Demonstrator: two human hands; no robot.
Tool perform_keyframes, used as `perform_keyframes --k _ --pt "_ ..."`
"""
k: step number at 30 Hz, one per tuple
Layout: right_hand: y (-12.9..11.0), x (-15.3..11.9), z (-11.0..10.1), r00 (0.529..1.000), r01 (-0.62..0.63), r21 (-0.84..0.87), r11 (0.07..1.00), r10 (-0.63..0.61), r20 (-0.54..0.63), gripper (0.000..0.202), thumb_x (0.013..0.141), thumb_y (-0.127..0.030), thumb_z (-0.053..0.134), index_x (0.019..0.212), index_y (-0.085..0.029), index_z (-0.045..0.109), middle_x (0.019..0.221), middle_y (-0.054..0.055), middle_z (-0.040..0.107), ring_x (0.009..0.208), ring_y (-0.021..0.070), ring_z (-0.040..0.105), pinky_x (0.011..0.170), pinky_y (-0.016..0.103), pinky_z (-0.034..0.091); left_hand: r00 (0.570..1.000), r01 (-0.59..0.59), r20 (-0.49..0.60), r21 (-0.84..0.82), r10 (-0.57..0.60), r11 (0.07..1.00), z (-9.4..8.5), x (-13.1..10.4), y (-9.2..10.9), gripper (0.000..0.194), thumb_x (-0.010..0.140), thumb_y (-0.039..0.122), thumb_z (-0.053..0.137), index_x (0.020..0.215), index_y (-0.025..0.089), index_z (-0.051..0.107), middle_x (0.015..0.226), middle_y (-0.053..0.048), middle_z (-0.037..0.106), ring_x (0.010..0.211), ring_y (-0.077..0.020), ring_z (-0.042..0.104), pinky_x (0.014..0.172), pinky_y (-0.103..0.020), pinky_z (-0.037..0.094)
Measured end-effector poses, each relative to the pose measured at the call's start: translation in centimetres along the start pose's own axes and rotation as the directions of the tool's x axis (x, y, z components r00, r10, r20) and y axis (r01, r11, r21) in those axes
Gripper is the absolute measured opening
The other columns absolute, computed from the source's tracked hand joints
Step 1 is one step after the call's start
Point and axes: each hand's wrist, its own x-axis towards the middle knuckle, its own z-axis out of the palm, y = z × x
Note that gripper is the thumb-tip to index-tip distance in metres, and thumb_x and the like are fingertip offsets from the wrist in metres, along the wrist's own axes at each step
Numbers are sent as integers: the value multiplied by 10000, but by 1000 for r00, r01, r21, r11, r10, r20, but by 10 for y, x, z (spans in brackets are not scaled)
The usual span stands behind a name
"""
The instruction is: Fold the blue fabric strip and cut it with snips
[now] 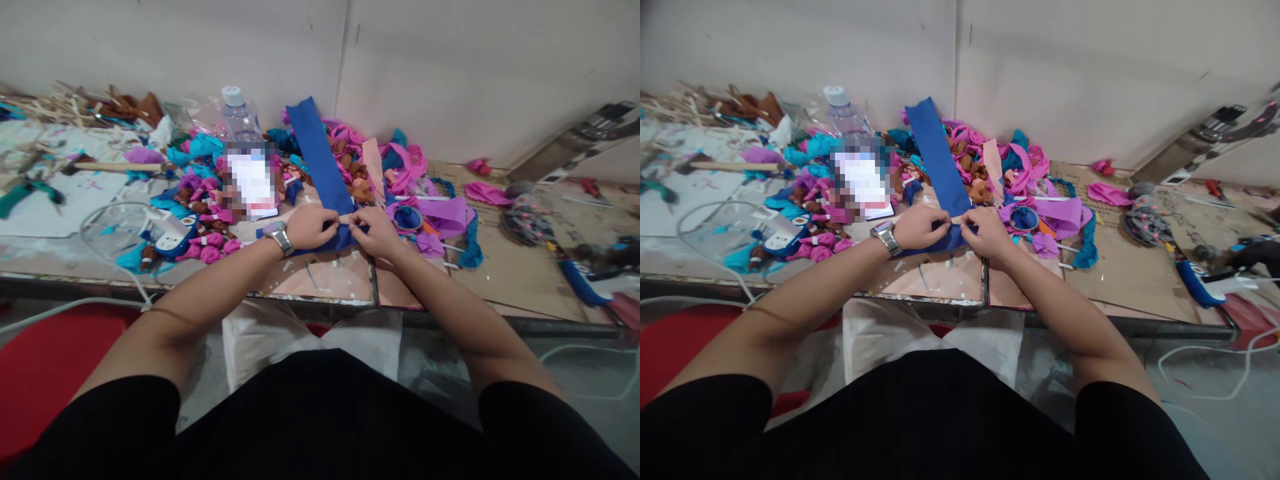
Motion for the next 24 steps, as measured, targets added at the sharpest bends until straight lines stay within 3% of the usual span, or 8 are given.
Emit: perform_keyframes --k 11,18,24 --pt "3 1 -2 1000 -16 -45 999 16 -5 174 958 -341 605 869 -217 687 849 72 758 817 254 661 788 404 431 991 132 -42 47 -130 990 -2 1 2 269 907 364 543 838 201 745 763 -70 736 716 -225 650 685 -352 398" --pt "6 0 -2 999 -14 -80 997 17 38 162 950 -306 603 947 -215 737 938 90 794 887 283 688 859 442 472 997 74 7 47 -74 996 1 1 0 264 916 341 545 894 205 770 845 -82 773 766 -230 678 712 -354 436" --pt "4 0 -1 999 11 -63 998 -7 54 171 952 -300 603 955 -215 753 961 96 805 913 286 704 871 443 488 999 53 4 -44 -53 998 6 -1 1 371 993 448 515 1045 211 796 912 -88 798 806 -230 710 741 -350 462"
